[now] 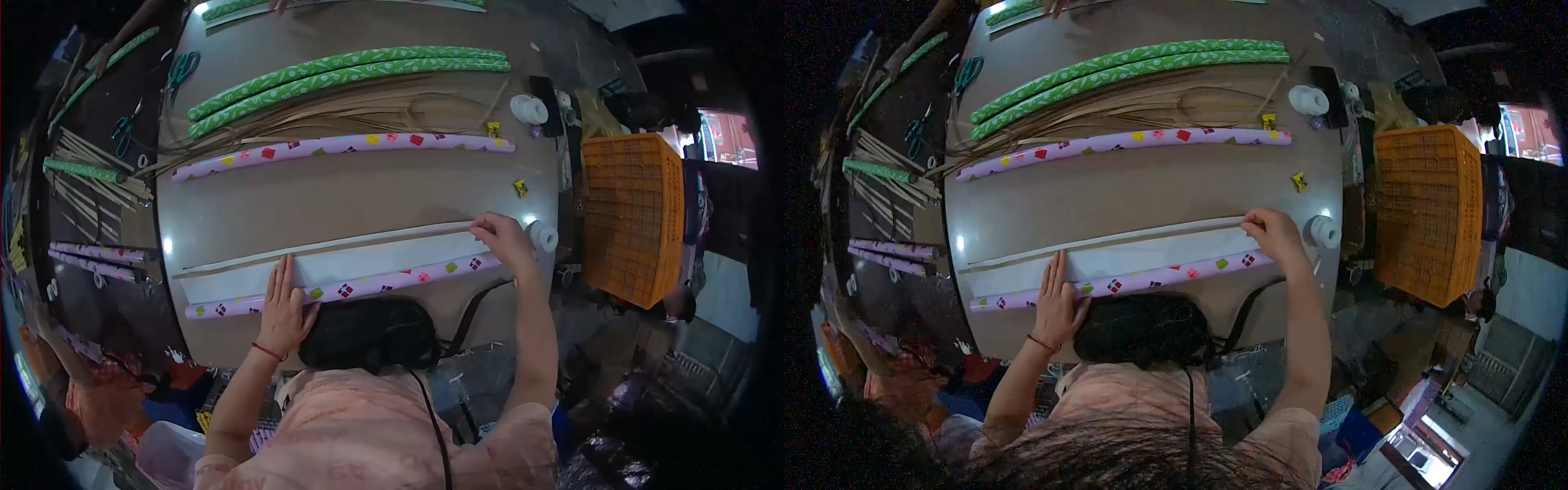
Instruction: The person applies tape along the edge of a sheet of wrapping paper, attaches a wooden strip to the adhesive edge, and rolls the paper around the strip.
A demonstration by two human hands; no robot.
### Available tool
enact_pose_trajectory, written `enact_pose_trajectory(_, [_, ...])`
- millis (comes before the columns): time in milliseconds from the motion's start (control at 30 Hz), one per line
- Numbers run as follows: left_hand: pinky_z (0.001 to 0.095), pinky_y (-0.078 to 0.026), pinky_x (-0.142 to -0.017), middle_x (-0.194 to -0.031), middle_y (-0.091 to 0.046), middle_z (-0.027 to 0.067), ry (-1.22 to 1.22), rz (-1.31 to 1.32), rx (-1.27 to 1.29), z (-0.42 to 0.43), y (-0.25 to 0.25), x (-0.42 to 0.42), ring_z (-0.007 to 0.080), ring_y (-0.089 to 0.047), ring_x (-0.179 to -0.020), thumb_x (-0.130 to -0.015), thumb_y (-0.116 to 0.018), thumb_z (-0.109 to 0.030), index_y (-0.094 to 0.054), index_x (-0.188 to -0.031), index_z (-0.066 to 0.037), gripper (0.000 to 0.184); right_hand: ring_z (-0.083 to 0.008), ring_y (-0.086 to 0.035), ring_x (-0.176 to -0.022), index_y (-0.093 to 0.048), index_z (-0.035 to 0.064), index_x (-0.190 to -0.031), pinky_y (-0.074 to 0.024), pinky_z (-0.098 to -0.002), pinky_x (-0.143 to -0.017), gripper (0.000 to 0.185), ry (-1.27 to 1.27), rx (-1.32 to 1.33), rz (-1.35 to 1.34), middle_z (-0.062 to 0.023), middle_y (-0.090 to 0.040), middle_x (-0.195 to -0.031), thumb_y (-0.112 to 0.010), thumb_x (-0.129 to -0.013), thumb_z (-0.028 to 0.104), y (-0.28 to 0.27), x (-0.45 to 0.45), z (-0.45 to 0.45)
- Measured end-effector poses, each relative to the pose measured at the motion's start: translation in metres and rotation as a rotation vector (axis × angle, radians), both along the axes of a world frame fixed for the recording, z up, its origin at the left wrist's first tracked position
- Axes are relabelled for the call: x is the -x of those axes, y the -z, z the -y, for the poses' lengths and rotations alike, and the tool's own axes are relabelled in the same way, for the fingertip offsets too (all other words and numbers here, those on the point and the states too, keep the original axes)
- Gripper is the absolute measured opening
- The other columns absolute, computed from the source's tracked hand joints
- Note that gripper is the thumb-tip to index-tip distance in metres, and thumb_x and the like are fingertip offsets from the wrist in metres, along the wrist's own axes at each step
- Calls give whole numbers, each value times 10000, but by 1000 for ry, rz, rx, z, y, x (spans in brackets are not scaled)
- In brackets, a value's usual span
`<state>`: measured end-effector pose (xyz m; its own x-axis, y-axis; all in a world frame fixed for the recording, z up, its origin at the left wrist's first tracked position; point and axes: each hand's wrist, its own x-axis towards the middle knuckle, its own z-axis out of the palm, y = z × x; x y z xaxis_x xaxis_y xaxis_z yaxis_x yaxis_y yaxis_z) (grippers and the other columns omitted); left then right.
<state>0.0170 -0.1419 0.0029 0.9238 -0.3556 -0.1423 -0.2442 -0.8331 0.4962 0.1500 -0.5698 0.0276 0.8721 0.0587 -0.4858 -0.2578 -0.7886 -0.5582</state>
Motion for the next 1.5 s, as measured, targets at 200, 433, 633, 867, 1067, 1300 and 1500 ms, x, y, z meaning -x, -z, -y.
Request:
enact_pose_trajectory(200, [507, -173, -1205, -1560, -220, 334, -20, -16, -20, 0, -2, 1, 466, -198, -1470, -883, -651, -250, -508, -838, 27, 315, -191, -676, -748, -701, 37, -949, -512, -326, -677, 171, 23, -26, 10, -83, -711, -806, -697, -890, 198, 5, 4, 13])
enact_pose_trajectory(433, [518, -172, -1204, -1564, -207, 333, 7, -21, -5, 0, -2, 0, 468, -195, -1470, -875, -657, -231, -503, -865, 20, 294, -231, -681, -755, -716, 81, -928, -522, -357, -696, 172, 26, 14, -4, -70, -716, -802, -703, -852, 235, 22, 1, 22])
enact_pose_trajectory(633, [528, -185, -1200, -1561, -212, 334, 7, 5, 13, -3, 4, 2, 476, -195, -1467, -854, -671, -191, -495, -868, 12, 269, -269, -690, -800, -731, 111, -927, -529, -390, -720, 177, 29, 100, 21, -70, -732, -849, -708, -842, 265, 24, -2, 18])
enact_pose_trajectory(867, [532, -184, -1202, -1557, -225, 331, 0, -3, 2, -2, 2, 2, 478, -199, -1464, -848, -669, -177, -494, -878, 18, 264, -269, -689, -824, -734, 124, -934, -530, -389, -746, 192, 38, 145, 17, -69, -734, -865, -716, -838, 289, 25, -3, 18])
enact_pose_trajectory(1067, [533, -180, -1203, -1553, -232, 331, 10, 6, 0, -2, 0, 0, 477, -200, -1464, -853, -663, -180, -491, -879, 28, 271, -266, -687, -830, -731, 127, -927, -527, -393, -745, 183, 70, 132, 21, -62, -733, -876, -711, -843, 289, 32, -3, 19])
enact_pose_trajectory(1300, [534, -185, -1202, -1554, -231, 329, 17, 23, -4, -2, 1, 1, 479, -199, -1464, -853, -664, -174, -486, -869, 30, 271, -266, -686, -826, -733, 128, -912, -531, -405, -733, 180, 42, 200, -28, -62, -734, -886, -709, -841, 292, 30, -8, 15])
enact_pose_trajectory(1500, [537, -190, -1198, -1554, -232, 329, 14, 13, 5, -2, 1, 1, 485, -201, -1462, -850, -668, -170, -488, -869, 25, 266, -275, -690, -840, -738, 127, -900, -533, -418, -734, 184, 53, 240, -10, -71, -733, -879, -712, -833, 296, 28, -9, 11])
